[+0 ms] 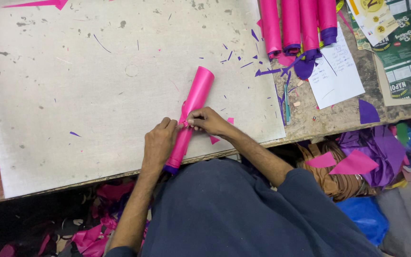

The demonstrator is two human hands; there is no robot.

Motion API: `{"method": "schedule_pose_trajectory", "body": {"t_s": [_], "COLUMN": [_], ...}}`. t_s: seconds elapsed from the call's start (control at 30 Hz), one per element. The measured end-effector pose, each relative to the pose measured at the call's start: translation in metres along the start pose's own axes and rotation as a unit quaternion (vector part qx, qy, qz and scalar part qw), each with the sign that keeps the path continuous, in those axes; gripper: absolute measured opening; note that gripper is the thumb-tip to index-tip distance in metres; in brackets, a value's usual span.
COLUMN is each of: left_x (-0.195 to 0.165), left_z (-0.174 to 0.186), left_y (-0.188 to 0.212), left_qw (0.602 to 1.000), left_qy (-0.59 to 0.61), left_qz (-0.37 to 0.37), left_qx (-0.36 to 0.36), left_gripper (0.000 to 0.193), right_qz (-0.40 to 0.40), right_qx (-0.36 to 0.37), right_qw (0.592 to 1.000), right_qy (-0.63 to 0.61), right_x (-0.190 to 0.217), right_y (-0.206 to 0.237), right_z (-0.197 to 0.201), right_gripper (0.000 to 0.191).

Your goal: The person folds and rolls pink and purple fabric pieces into cylindrical bundles on a work table. They repeatedly align edges, fold the fabric, roll it tightly, and place the finished rolls aside. The process is repeated multiple times with similar fabric pieces.

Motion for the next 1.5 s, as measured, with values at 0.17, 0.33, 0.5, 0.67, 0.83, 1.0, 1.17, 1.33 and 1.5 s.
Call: {"method": "schedule_pose_trajectory", "body": {"t_s": [0.17,0.33,0.5,0.67,0.83,1.0,1.17,1.33,1.5], "left_x": [-0.005,0.0,0.01,0.027,0.051,0.028,-0.003,0.045,0.121], "left_z": [-0.017,-0.032,-0.028,-0.026,-0.024,-0.023,-0.051,-0.046,-0.014], "left_y": [0.001,-0.005,-0.005,0.003,-0.002,-0.006,0.0,-0.076,-0.22], "left_qw": [0.995,0.984,0.971,0.98,0.992,0.922,0.98,0.965,0.976], "left_qy": [-0.036,-0.08,-0.109,-0.136,0.016,0.325,0.161,0.244,0.156], "left_qz": [-0.087,-0.156,-0.214,-0.145,-0.017,0.105,0.006,-0.095,-0.135], "left_qx": [-0.013,-0.017,-0.015,0.013,0.126,0.181,0.114,-0.007,-0.069], "left_gripper": [0.019,0.014,0.01,0.018,0.024,0.078,0.101,0.091,0.061], "right_qz": [0.009,0.009,0.033,0.103,-0.046,0.031,0.173,0.182,-0.073], "right_qx": [-0.012,-0.014,0.002,-0.117,-0.207,-0.276,-0.402,-0.559,-0.516], "right_qw": [1.0,1.0,0.999,0.981,0.931,0.94,0.867,0.782,0.826], "right_qy": [0.013,-0.005,-0.004,0.111,0.297,0.198,0.239,0.204,0.216], "right_x": [-0.003,-0.001,0.005,0.011,0.004,0.005,-0.001,-0.073,-0.234], "right_y": [0.0,0.001,0.002,0.005,0.024,0.066,0.086,0.132,0.231], "right_z": [0.003,0.003,0.003,0.006,0.012,0.01,-0.054,-0.125,-0.208], "right_gripper": [0.016,0.014,0.015,0.01,0.015,0.021,0.033,0.034,0.033]}}
Point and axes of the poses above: each hand's wrist, its own y-axis away from the middle knuckle, its own z-axis out of the back of the hand, x = y × z, the point moved 3 cm from there along -y, towards the middle knuckle, and after that the axes turned 12 degrees about -y, right-handed, at the moved point
